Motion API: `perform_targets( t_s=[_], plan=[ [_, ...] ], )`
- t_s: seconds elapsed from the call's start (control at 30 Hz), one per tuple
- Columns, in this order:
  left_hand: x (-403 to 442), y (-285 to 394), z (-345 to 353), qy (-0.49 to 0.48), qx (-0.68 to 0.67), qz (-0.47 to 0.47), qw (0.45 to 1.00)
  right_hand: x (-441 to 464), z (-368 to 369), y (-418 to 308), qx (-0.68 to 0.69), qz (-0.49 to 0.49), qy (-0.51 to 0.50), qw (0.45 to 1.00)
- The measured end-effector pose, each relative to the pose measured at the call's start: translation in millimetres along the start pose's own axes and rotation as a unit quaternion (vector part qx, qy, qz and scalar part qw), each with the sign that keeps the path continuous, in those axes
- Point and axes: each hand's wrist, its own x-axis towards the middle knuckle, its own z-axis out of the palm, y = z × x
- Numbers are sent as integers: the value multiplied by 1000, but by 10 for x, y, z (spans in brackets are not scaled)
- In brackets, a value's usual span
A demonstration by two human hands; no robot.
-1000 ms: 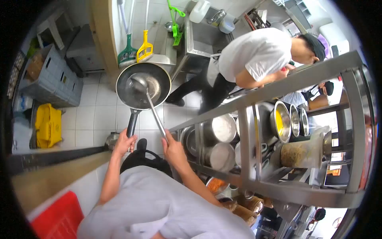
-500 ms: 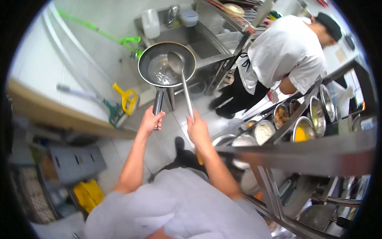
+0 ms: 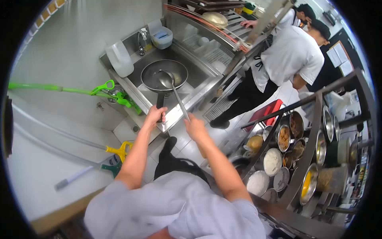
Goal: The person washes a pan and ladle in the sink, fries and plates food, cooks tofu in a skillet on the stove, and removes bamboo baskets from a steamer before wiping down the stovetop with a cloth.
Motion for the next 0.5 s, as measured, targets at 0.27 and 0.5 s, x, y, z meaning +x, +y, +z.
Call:
perform_targets(
  t_s=[0.27, 0.5],
  plan=[
    [1737, -305, -53, 29, -102, -108, 988, 1517, 694, -147, 104, 222, -125, 961],
    [2413, -1564, 36, 123, 231, -198, 945, 1937, 734, -234, 172, 326, -145, 918]
  ],
)
